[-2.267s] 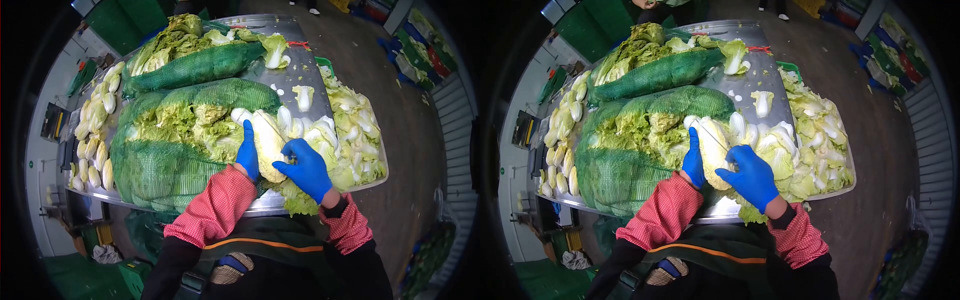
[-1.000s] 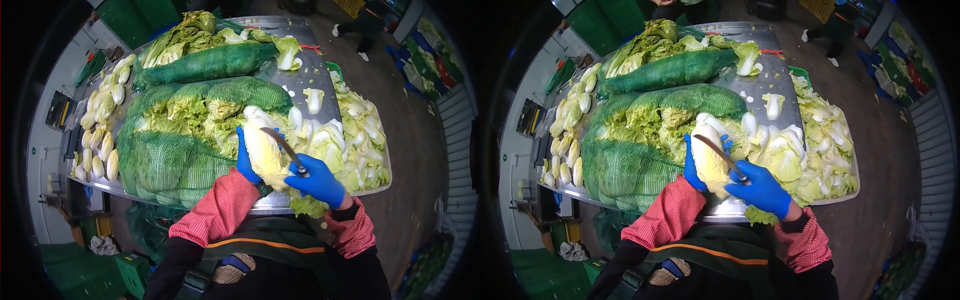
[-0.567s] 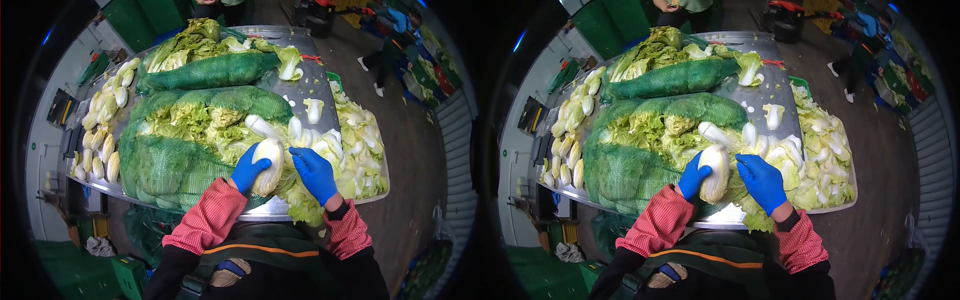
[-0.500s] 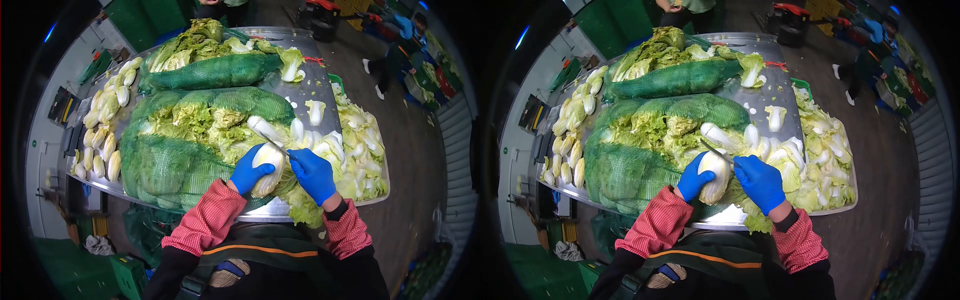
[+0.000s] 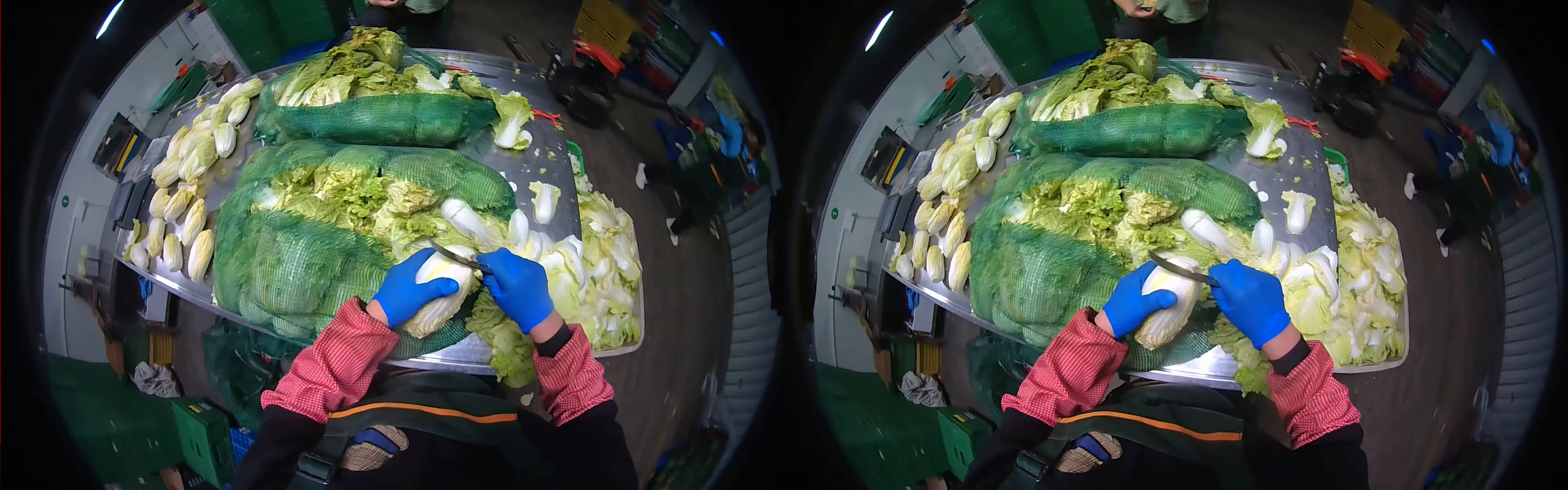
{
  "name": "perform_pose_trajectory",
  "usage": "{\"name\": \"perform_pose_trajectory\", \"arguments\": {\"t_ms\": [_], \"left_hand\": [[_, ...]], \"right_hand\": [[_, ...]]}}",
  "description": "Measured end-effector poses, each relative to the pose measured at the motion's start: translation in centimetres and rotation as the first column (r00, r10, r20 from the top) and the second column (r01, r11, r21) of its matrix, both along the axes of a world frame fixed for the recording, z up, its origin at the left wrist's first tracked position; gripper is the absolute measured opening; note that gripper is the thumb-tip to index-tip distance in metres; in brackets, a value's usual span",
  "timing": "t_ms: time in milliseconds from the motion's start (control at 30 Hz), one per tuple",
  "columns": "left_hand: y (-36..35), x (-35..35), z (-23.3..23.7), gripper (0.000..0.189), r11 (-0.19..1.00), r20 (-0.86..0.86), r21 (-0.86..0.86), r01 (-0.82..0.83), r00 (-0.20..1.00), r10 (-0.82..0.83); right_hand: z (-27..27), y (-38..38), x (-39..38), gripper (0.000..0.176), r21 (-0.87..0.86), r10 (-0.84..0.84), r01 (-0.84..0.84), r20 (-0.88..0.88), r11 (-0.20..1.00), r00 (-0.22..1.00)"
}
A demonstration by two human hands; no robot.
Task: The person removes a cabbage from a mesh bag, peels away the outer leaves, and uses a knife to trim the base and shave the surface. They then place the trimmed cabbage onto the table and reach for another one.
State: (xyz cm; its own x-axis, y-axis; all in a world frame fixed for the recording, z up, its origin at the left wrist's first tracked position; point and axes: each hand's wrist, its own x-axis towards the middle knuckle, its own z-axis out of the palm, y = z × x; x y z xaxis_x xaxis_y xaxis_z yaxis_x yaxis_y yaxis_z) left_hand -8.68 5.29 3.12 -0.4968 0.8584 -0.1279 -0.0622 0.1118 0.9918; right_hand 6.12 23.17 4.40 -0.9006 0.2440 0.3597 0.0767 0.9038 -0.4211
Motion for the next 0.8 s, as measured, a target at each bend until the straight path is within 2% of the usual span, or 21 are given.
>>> {"name": "perform_pose_trajectory", "arguments": {"t_ms": [33, 67, 100, 133, 167, 200, 233, 267, 333, 400, 467, 500, 533, 600, 700, 733, 767, 800], "left_hand": [[-0.3, -0.1, 0.6, 0.067, 1.0, 0.015, 0.018, 0.009, 1.0, -0.009], [-0.8, -0.5, 0.9, 0.067, 0.999, 0.027, 0.038, 0.007, 1.0, -0.009], [-1.4, -0.8, 0.7, 0.066, 0.99, 0.096, 0.137, 0.021, 0.995, -0.035], [-2.0, -1.5, 0.6, 0.065, 0.971, 0.145, 0.238, 0.02, 0.988, -0.056], [-2.7, -2.8, 1.3, 0.073, 0.968, 0.325, 0.252, -0.011, 0.943, -0.074], [-3.7, -3.8, 2.0, 0.081, 0.963, 0.501, 0.265, -0.053, 0.861, -0.091], [-4.6, -5.4, 3.0, 0.08, 0.953, 0.631, 0.252, -0.166, 0.775, -0.032], [-5.5, -7.6, 4.0, 0.078, 0.932, 0.674, 0.252, -0.262, 0.738, 0.025], [-8.8, -12.5, 6.6, 0.077, 0.865, 0.695, 0.311, -0.394, 0.715, 0.077], [-12.8, -18.9, 6.2, 0.072, 0.702, 0.589, 0.435, -0.564, 0.768, 0.252], [-18.9, -25.8, 4.5, 0.069, 0.571, 0.62, 0.469, -0.674, 0.712, 0.33], [-21.6, -27.5, 4.7, 0.069, 0.483, 0.734, 0.372, -0.793, 0.57, 0.37], [-24.3, -29.1, 4.7, 0.07, 0.391, 0.827, 0.254, -0.885, 0.409, 0.387], [-30.9, -35.6, -1.1, 0.06, 0.34, 0.661, 0.394, -0.854, 0.52, 0.54], [-36.1, -37.9, -2.4, 0.051, 0.54, 0.58, 0.451, -0.711, 0.693, 0.428], [-35.8, -36.5, -1.5, 0.052, 0.655, 0.522, 0.516, -0.552, 0.809, 0.27], [-38.0, -38.0, -4.1, 0.063, 0.456, 0.574, 0.442, -0.772, 0.634, 0.517], [-40.2, -39.4, -6.7, 0.075, 0.217, 0.572, 0.343, -0.914, 0.386, 0.724]], "right_hand": [[-1.1, 0.5, -0.3, 0.017, -0.028, 0.005, -0.005, 0.003, 1.0, 1.0], [-3.0, 1.6, -0.3, 0.017, -0.016, -0.078, 0.08, 0.063, 0.997, 0.995], [-5.0, 2.7, -0.4, 0.016, -0.002, -0.148, 0.149, 0.11, 0.989, 0.983], [-6.3, 3.2, -0.2, 0.016, -0.057, -0.188, 0.19, 0.05, 0.98, 0.981], [-8.0, 3.9, -0.5, 0.018, 0.078, -0.105, 0.116, -0.137, 0.99, 0.985], [-5.6, 2.5, -0.8, 0.02, -0.343, -0.201, 0.217, 0.083, 0.914, 0.976], [-6.0, 1.9, -1.4, 0.02, -0.593, -0.267, 0.273, 0.101, 0.758, 0.959], [-4.4, 0.7, -2.2, 0.02, -0.73, -0.259, 0.31, 0.187, 0.609, 0.948], [-5.3, 0.0, -3.5, 0.021, -0.729, -0.256, 0.291, 0.163, 0.62, 0.953], [-4.2, -1.4, -4.5, 0.023, -0.744, -0.259, 0.309, 0.187, 0.592, 0.948], [-3.0, -2.5, -5.1, 0.024, -0.804, -0.253, 0.289, 0.178, 0.52, 0.951], [-2.8, -3.0, -5.5, 0.024, -0.831, -0.258, 0.282, 0.174, 0.479, 0.95], [-3.0, -3.1, -5.8, 0.025, -0.827, -0.263, 0.273, 0.158, 0.492, 0.952], [-3.5, -3.1, -5.9, 0.025, -0.816, -0.291, 0.27, 0.132, 0.511, 0.948], [-3.2, -3.3, -5.8, 0.024, -0.797, -0.324, 0.334, 0.184, 0.502, 0.928], [-3.3, -3.1, -5.4, 0.024, -0.788, -0.354, 0.373, 0.211, 0.489, 0.911], [-3.6, -2.8, -5.1, 0.022, -0.768, -0.369, 0.391, 0.216, 0.508, 0.904], [-4.8, -2.3, -4.5, 0.021, -0.744, -0.381, 0.359, 0.151, 0.564, 0.912]]}}
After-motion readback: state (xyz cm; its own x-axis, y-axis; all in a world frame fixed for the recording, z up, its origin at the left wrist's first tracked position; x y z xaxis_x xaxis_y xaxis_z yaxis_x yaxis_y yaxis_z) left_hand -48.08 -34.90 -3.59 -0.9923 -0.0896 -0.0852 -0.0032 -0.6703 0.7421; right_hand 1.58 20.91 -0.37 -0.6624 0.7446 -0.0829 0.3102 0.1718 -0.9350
